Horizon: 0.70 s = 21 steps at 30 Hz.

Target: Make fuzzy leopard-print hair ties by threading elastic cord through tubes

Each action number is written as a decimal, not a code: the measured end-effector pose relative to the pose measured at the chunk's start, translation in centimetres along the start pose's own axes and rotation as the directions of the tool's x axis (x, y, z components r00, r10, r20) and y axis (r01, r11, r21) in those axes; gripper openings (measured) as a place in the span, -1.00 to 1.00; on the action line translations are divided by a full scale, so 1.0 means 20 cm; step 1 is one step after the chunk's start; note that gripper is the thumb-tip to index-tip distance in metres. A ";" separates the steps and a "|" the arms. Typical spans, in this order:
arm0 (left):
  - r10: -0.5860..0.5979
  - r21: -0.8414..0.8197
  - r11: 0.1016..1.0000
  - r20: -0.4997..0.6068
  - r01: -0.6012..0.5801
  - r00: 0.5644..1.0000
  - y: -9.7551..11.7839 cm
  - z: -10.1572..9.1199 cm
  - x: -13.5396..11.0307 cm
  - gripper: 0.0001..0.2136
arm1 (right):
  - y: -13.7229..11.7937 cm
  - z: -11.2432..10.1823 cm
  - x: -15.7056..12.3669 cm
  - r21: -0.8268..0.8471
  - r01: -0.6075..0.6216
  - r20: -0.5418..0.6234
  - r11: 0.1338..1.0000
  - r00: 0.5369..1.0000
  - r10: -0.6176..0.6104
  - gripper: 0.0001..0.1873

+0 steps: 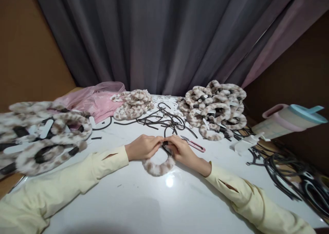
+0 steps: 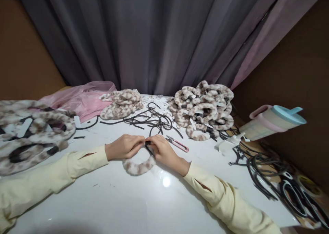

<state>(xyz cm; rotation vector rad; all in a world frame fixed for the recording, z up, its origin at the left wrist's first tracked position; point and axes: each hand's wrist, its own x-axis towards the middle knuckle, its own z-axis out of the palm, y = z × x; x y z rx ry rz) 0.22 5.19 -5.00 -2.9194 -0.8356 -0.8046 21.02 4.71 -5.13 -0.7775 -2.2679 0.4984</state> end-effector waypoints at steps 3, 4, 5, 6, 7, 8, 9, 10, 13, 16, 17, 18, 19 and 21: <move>-0.103 -0.011 0.995 0.074 0.104 0.992 0.00 -0.01 0.01 -0.86 | 0.00 0.01 -0.01 0.000 -0.050 -0.046 0.999 0.998 0.050 -0.87; -0.133 -0.002 0.991 0.098 0.134 0.986 0.00 -0.01 0.01 -0.84 | 0.00 0.01 -0.01 0.002 -0.058 -0.060 0.998 0.997 0.058 -0.88; -0.159 0.007 0.987 0.116 0.159 0.980 0.00 -0.01 0.01 -0.83 | 0.01 0.01 -0.01 0.004 -0.055 -0.070 0.998 0.996 0.055 -0.88; -0.181 0.015 0.983 0.127 0.180 0.975 0.00 -0.01 0.01 -0.83 | 0.01 0.01 -0.01 0.007 -0.046 -0.076 0.999 0.996 0.046 -0.89; -0.196 0.020 0.981 0.132 0.195 0.972 0.00 -0.01 0.01 -0.82 | 0.01 0.00 -0.01 0.010 -0.034 -0.078 0.999 0.996 0.034 -0.89; -0.204 0.025 0.979 0.134 0.203 0.970 0.00 -0.01 0.01 -0.82 | 0.01 0.00 0.00 0.013 -0.018 -0.077 1.000 0.997 0.019 -0.89; -0.202 0.029 0.979 0.136 0.200 0.970 0.00 0.00 0.02 -0.82 | 0.02 0.00 0.00 0.015 -0.002 -0.075 1.000 0.997 0.003 -0.89; -0.190 0.028 0.982 0.139 0.188 0.972 -0.01 0.00 0.02 -0.82 | 0.02 0.00 0.00 0.014 0.012 -0.071 1.000 0.997 -0.011 -0.89; -0.117 -0.004 0.993 0.142 0.119 0.983 -0.01 0.00 0.01 -0.81 | 0.02 0.01 -0.01 -0.010 0.061 -0.079 0.998 0.995 -0.062 -0.86; -0.050 -0.044 0.998 0.108 0.055 0.993 -0.02 0.00 0.00 -0.78 | 0.01 0.01 -0.01 -0.047 0.106 -0.112 0.993 0.988 -0.110 -0.82; -0.031 -0.047 0.998 0.098 0.036 0.995 -0.02 0.00 0.00 -0.77 | 0.01 0.01 -0.01 -0.056 0.115 -0.128 0.992 0.984 -0.121 -0.79; -0.013 -0.043 0.999 0.096 0.017 0.995 -0.03 0.00 0.00 -0.78 | 0.01 0.01 -0.02 -0.061 0.121 -0.140 0.991 0.982 -0.129 -0.76; 0.001 -0.034 0.999 0.103 0.002 0.995 -0.03 0.00 0.00 -0.78 | 0.00 0.01 -0.02 -0.071 0.126 -0.151 0.990 0.979 -0.135 -0.73; 0.006 -0.002 1.000 0.127 -0.006 0.992 -0.03 0.00 0.00 -0.79 | -0.01 0.01 -0.02 -0.108 0.127 -0.176 0.986 0.974 -0.145 -0.72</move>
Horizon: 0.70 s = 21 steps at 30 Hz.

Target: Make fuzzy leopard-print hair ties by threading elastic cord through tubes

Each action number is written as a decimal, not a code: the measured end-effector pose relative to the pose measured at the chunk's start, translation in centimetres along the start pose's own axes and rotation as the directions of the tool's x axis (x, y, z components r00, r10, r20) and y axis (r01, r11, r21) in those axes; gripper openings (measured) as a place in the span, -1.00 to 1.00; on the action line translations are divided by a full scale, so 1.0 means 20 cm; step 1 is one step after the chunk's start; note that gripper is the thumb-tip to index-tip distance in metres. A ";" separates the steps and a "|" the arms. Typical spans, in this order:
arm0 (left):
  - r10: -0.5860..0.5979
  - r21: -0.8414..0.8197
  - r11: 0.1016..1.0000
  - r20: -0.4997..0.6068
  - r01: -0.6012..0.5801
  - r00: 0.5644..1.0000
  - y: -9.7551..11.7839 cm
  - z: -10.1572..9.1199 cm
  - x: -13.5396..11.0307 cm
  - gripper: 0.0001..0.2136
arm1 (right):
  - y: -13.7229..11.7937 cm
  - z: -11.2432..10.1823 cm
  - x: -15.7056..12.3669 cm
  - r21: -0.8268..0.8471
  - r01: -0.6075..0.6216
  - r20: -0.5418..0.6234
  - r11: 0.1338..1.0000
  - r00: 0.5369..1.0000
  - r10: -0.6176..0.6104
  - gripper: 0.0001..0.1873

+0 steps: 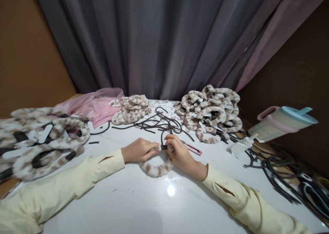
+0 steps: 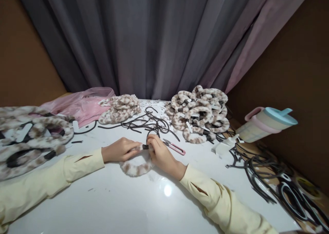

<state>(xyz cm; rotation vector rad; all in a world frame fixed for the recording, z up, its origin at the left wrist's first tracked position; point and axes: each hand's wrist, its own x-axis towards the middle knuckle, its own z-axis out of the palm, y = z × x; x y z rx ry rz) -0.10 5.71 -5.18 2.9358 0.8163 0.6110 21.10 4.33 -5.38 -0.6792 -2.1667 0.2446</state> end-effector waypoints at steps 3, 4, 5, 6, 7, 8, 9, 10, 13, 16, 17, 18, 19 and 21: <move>-0.035 0.062 0.997 -0.019 0.036 0.999 0.00 0.01 0.00 -0.79 | -0.01 -0.01 0.00 -0.077 -0.013 -0.029 0.997 1.000 0.011 -0.78; -0.045 0.085 0.995 -0.038 0.048 0.998 0.00 0.01 0.00 -0.80 | -0.01 -0.01 -0.01 -0.105 -0.021 -0.027 0.994 0.999 0.019 -0.79; -0.051 0.106 0.993 -0.055 0.056 0.997 0.00 0.01 0.00 -0.81 | -0.02 -0.01 -0.01 -0.126 -0.029 -0.017 0.992 0.999 0.027 -0.78; -0.053 0.123 0.991 -0.067 0.061 0.996 0.00 0.01 0.00 -0.81 | -0.02 -0.02 -0.01 -0.138 -0.041 -0.006 0.990 0.999 0.041 -0.76; -0.052 0.139 0.988 -0.074 0.062 0.996 0.00 0.01 0.00 -0.82 | -0.02 -0.02 -0.01 -0.131 -0.062 0.007 0.989 0.998 0.064 -0.72; -0.047 0.151 0.987 -0.076 0.058 0.996 0.00 0.01 0.00 -0.83 | -0.03 -0.02 0.00 -0.098 -0.098 0.022 0.990 0.995 0.101 -0.69; -0.036 0.163 0.985 -0.077 0.048 0.996 0.00 0.01 0.00 -0.83 | -0.03 -0.03 0.00 -0.040 -0.150 0.042 0.988 0.988 0.151 -0.66; -0.016 0.178 0.984 -0.081 0.031 0.997 0.01 0.01 0.00 -0.83 | -0.04 -0.03 0.00 0.032 -0.212 0.073 0.977 0.975 0.210 -0.62; 0.098 0.260 0.963 -0.096 -0.070 0.991 0.01 0.00 0.00 -0.80 | -0.05 -0.03 0.01 0.229 -0.394 0.229 0.890 0.910 0.345 -0.46; 0.181 0.338 0.931 -0.108 -0.135 0.978 0.02 -0.01 0.01 -0.78 | -0.06 -0.03 0.01 0.337 -0.457 0.338 0.823 0.875 0.347 -0.35; 0.192 0.351 0.926 -0.112 -0.142 0.975 0.03 -0.02 0.01 -0.78 | -0.06 -0.03 0.01 0.362 -0.461 0.349 0.810 0.873 0.341 -0.35; 0.203 0.360 0.921 -0.119 -0.148 0.972 0.03 -0.02 0.01 -0.77 | -0.07 -0.03 0.01 0.382 -0.468 0.352 0.797 0.871 0.342 -0.35; 0.220 0.370 0.915 -0.127 -0.160 0.967 0.03 -0.02 0.01 -0.77 | -0.07 -0.03 0.01 0.404 -0.481 0.350 0.778 0.867 0.354 -0.34; 0.267 0.400 0.896 -0.146 -0.190 0.953 0.04 -0.02 0.01 -0.77 | -0.07 -0.04 0.02 0.495 -0.529 0.358 0.690 0.847 0.393 -0.32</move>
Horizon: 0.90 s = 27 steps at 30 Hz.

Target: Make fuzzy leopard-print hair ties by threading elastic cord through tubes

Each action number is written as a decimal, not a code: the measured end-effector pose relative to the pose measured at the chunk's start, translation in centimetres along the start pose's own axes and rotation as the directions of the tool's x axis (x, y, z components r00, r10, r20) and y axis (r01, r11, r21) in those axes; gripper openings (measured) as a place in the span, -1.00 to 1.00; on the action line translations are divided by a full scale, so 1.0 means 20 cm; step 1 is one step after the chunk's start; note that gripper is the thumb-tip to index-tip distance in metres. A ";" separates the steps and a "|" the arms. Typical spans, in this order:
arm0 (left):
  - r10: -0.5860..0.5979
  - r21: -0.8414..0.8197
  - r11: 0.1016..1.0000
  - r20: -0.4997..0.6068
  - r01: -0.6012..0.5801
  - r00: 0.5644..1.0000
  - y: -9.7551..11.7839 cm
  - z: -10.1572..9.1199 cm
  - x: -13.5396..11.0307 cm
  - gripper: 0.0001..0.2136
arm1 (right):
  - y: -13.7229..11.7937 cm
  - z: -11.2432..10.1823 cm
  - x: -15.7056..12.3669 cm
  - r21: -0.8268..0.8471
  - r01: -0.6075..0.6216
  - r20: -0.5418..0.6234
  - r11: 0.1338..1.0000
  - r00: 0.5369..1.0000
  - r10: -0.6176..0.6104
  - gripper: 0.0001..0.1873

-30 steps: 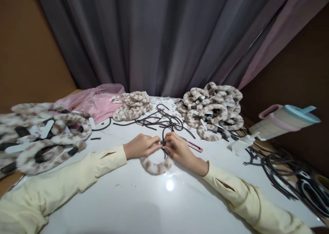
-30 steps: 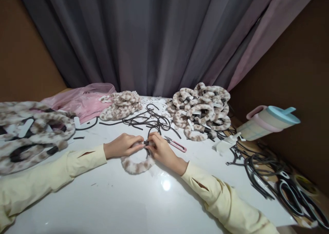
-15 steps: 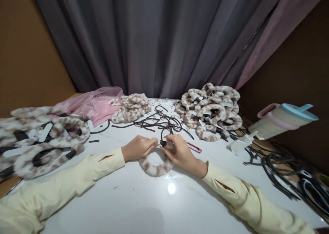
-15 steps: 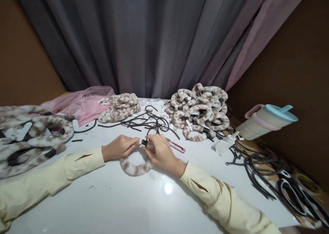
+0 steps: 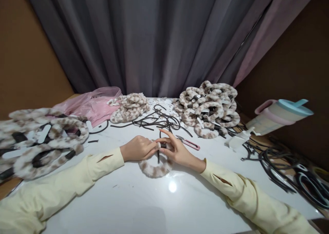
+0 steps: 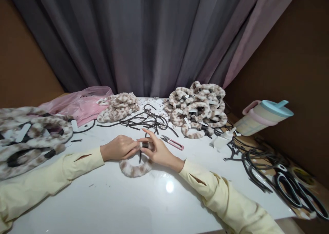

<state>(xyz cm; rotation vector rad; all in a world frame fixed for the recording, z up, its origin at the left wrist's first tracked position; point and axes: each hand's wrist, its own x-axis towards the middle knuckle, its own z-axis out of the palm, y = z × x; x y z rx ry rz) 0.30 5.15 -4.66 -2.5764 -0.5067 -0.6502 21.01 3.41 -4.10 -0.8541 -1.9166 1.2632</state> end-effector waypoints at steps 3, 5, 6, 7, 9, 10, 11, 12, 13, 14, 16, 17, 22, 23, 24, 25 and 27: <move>0.037 0.052 0.998 -0.059 -0.034 0.998 0.01 0.00 0.00 -0.79 | -0.01 -0.02 0.02 0.321 -0.146 0.067 0.936 0.989 0.131 -0.36; 0.043 0.075 0.997 -0.097 -0.036 0.994 0.01 -0.01 0.01 -0.80 | -0.02 -0.04 0.04 0.473 -0.268 0.140 0.840 0.963 0.229 -0.45; 0.046 0.084 0.996 -0.114 -0.036 0.992 0.02 -0.01 0.01 -0.80 | -0.02 -0.06 0.05 0.508 -0.324 0.182 0.798 0.946 0.268 -0.48; 0.050 0.093 0.995 -0.128 -0.038 0.990 0.02 -0.01 0.01 -0.80 | -0.01 -0.07 0.05 0.526 -0.371 0.232 0.765 0.928 0.291 -0.48; 0.066 0.109 0.993 -0.145 -0.051 0.987 0.02 -0.02 0.01 -0.79 | -0.01 -0.09 0.06 0.524 -0.444 0.369 0.726 0.887 0.276 -0.40; 0.078 0.118 0.991 -0.147 -0.061 0.986 0.02 -0.02 0.01 -0.79 | 0.00 -0.10 0.07 0.507 -0.465 0.443 0.725 0.863 0.244 -0.34; 0.093 0.127 0.989 -0.146 -0.075 0.985 0.02 -0.02 0.01 -0.82 | 0.00 -0.11 0.07 0.486 -0.471 0.504 0.737 0.839 0.204 -0.30; 0.109 0.134 0.987 -0.144 -0.089 0.984 0.01 -0.02 0.01 -0.85 | 0.00 -0.12 0.07 0.462 -0.458 0.543 0.759 0.823 0.166 -0.28; 0.122 0.137 0.985 -0.142 -0.102 0.982 0.01 -0.02 0.01 -0.87 | 0.01 -0.12 0.07 0.432 -0.425 0.552 0.796 0.822 0.140 -0.31; 0.133 0.136 0.984 -0.138 -0.114 0.981 0.01 -0.02 0.01 -0.87 | 0.01 -0.13 0.07 0.378 -0.369 0.530 0.849 0.838 0.128 -0.38; 0.147 0.122 0.984 -0.134 -0.131 0.980 0.01 -0.02 0.00 -0.86 | 0.00 -0.13 0.08 0.150 -0.179 0.391 0.972 0.914 0.108 -0.56; 0.151 0.112 0.984 -0.127 -0.137 0.980 0.01 -0.01 0.00 -0.87 | 0.00 -0.13 0.09 0.009 -0.090 0.299 0.996 0.951 0.083 -0.64; 0.050 0.039 0.998 -0.083 -0.047 0.995 0.01 0.01 -0.01 -0.86 | -0.04 -0.09 0.06 -0.649 0.315 0.112 0.693 0.940 -0.323 -0.78; 0.001 0.011 1.000 -0.074 0.000 0.997 0.01 0.02 -0.01 -0.84 | -0.05 -0.08 0.05 -0.747 0.377 0.152 0.547 0.898 -0.412 -0.76; -0.051 -0.023 0.998 -0.061 0.050 0.997 0.01 0.03 -0.01 -0.83 | -0.07 -0.07 0.04 -0.810 0.414 0.199 0.415 0.860 -0.471 -0.74; -0.100 -0.060 0.993 -0.044 0.098 0.994 0.01 0.03 -0.01 -0.81 | -0.09 -0.05 0.02 -0.837 0.434 0.236 0.333 0.836 -0.496 -0.74; -0.174 -0.132 0.976 -0.019 0.170 0.984 0.01 0.03 -0.01 -0.80 | -0.13 -0.03 -0.01 -0.837 0.461 0.290 0.295 0.831 -0.475 -0.77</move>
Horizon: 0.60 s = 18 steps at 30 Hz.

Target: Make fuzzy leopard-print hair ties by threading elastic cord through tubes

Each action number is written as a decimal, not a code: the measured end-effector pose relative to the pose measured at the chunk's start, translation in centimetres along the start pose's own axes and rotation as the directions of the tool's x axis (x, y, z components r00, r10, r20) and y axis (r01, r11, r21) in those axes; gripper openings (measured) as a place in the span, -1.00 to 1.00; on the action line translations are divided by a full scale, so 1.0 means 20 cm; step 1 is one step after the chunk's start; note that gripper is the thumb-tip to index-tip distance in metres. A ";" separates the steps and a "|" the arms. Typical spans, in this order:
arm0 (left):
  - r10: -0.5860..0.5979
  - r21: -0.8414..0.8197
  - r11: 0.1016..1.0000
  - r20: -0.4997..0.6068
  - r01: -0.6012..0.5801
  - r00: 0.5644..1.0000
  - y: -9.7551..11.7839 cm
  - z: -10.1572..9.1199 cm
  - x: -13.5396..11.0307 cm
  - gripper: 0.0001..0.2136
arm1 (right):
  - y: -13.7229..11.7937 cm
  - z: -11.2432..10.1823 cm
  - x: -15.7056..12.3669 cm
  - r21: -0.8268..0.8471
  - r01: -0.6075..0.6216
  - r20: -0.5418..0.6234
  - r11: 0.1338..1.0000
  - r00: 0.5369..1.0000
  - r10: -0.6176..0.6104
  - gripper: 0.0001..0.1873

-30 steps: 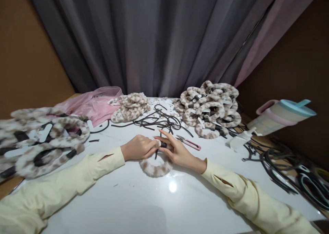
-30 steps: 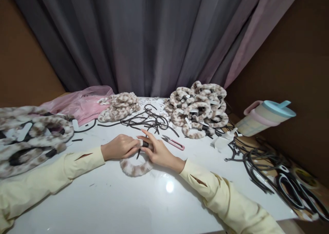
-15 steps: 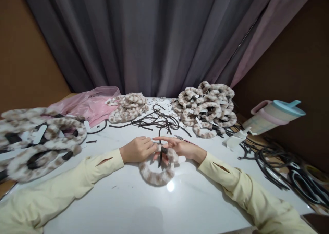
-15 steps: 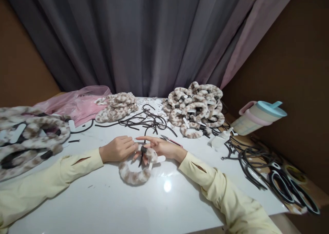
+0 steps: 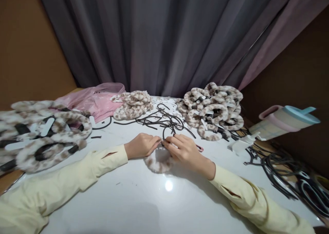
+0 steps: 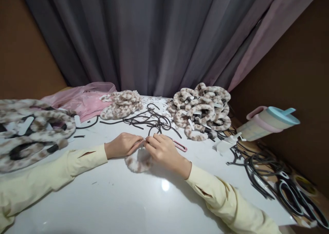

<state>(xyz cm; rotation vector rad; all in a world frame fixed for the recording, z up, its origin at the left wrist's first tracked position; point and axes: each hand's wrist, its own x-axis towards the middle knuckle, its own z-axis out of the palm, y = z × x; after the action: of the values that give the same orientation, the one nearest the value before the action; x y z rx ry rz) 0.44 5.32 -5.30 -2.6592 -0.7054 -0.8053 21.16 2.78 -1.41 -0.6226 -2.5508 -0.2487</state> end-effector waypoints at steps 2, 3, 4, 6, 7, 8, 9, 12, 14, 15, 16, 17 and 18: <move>-0.031 -0.048 0.998 -0.012 0.030 0.999 0.00 0.00 0.00 -0.80 | -0.03 -0.04 0.01 0.081 -0.026 0.097 0.996 0.995 0.018 -0.83; -0.033 -0.063 0.998 -0.024 0.031 0.999 0.00 -0.01 0.00 -0.80 | -0.04 -0.05 0.02 0.131 -0.062 0.129 0.989 0.991 0.046 -0.84; -0.026 -0.072 0.997 -0.038 0.023 0.999 0.00 -0.01 0.00 -0.80 | -0.04 -0.06 0.02 0.168 -0.109 0.132 0.980 0.987 0.087 -0.84; -0.002 -0.066 0.998 -0.058 -0.002 0.998 0.00 -0.02 0.00 -0.80 | 0.00 -0.07 0.03 0.204 -0.201 0.076 0.958 0.979 0.189 -0.81; 0.016 -0.046 0.999 -0.066 -0.019 0.998 0.00 -0.02 0.00 -0.80 | 0.02 -0.07 0.04 0.221 -0.237 0.057 0.946 0.972 0.230 -0.78; 0.041 -0.015 0.999 -0.074 -0.042 0.996 0.00 -0.02 0.01 -0.80 | 0.05 -0.07 0.04 0.249 -0.267 0.069 0.931 0.964 0.257 -0.76; 0.071 0.020 0.997 -0.084 -0.070 0.994 0.00 -0.03 0.01 -0.80 | 0.08 -0.06 0.04 0.297 -0.298 0.126 0.907 0.954 0.272 -0.71; 0.167 0.088 0.984 -0.115 -0.157 0.979 0.01 -0.03 0.01 -0.82 | 0.15 -0.04 0.04 0.500 -0.446 0.375 0.743 0.884 0.278 -0.53; 0.189 0.089 0.980 -0.128 -0.178 0.974 0.01 -0.04 0.01 -0.84 | 0.17 -0.02 0.04 0.591 -0.533 0.463 0.605 0.839 0.287 -0.50; 0.182 0.084 0.981 -0.129 -0.173 0.975 0.01 -0.04 0.01 -0.84 | 0.17 -0.01 0.04 0.626 -0.549 0.466 0.554 0.833 0.299 -0.49; 0.167 0.078 0.984 -0.121 -0.158 0.979 0.01 -0.03 0.01 -0.83 | 0.17 0.00 0.04 0.660 -0.543 0.441 0.520 0.840 0.317 -0.47; 0.147 0.071 0.988 -0.107 -0.140 0.983 0.00 -0.03 0.01 -0.82 | 0.16 0.01 0.04 0.690 -0.521 0.400 0.502 0.853 0.336 -0.46; 0.125 0.063 0.991 -0.088 -0.120 0.988 0.00 -0.03 0.01 -0.81 | 0.15 0.02 0.03 0.716 -0.490 0.349 0.498 0.869 0.352 -0.44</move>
<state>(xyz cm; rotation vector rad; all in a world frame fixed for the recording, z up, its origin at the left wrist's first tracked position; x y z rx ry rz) 0.32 5.09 -4.75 -2.5669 -0.5286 -0.8540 21.96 5.85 -1.17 -0.8750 -2.1930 1.1084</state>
